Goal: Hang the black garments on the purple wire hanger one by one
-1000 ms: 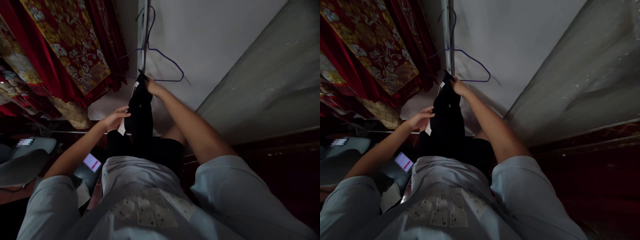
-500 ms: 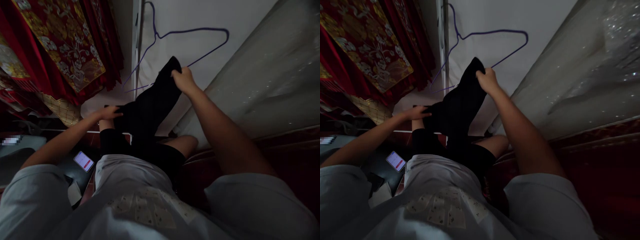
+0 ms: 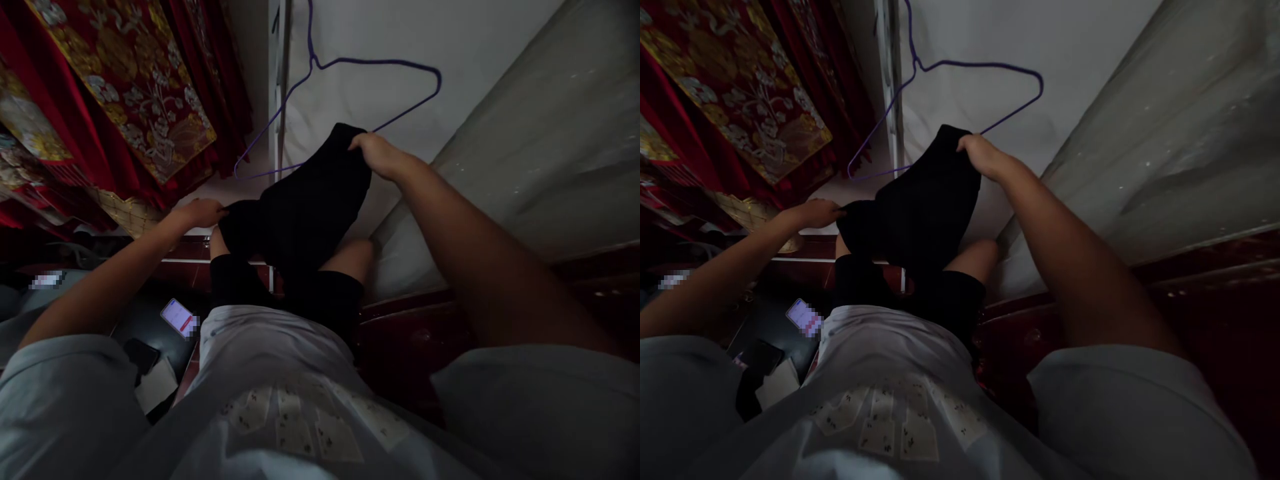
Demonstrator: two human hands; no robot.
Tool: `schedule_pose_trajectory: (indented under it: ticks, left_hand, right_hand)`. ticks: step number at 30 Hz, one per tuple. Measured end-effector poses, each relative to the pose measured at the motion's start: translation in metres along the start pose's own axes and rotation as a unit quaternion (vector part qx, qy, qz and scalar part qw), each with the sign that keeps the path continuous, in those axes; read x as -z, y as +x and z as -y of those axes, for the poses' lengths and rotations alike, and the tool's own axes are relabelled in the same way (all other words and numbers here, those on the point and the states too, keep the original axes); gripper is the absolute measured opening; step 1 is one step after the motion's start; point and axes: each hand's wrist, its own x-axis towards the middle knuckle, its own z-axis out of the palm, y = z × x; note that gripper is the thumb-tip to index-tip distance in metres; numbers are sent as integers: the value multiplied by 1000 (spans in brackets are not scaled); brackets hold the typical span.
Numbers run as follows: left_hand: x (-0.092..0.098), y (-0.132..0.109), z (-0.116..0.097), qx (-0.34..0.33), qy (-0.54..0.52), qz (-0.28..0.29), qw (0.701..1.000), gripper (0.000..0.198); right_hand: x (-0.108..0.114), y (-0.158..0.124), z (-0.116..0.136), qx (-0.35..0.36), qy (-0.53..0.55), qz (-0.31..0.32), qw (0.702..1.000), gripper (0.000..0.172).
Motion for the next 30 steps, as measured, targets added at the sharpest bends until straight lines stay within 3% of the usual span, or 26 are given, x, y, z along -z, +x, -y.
schedule_pose_trajectory:
  ticks: [4,6,10,14,18,22,24,26,27,30]
  left_hand:
    - [19,4,0,-24,-48,-167,984,35]
    - [36,2,-9,-20,-75,-217,973,38]
    - [74,9,-33,-45,-111,-228,966,32]
    - [101,38,-64,-89,-132,-272,949,23]
    - [117,61,-83,-98,-115,-317,936,37]
    - [128,56,-65,-107,-48,-298,947,34]
    - [135,48,-47,-90,-28,-302,949,31]
    - [143,40,-31,-100,-29,-308,946,30]
    - [146,38,-24,-110,-35,-310,944,30]
    - [148,39,-18,-128,-73,-311,939,28]
  right_hand:
    - [9,-15,17,-48,69,5,997,38]
    - [7,-19,21,-43,102,-6,994,43]
    - [-8,-15,12,-40,98,-1,994,44]
    - [-38,-12,7,42,124,80,988,46]
    - [-57,-32,23,119,82,80,986,44]
    - [-31,-48,30,185,28,-11,982,68]
    - [-3,-48,25,175,24,-109,978,72]
    - [24,-46,20,131,34,-171,976,63]
    - [35,-44,19,99,52,-165,980,54]
    - [50,-38,27,20,126,-61,990,35]
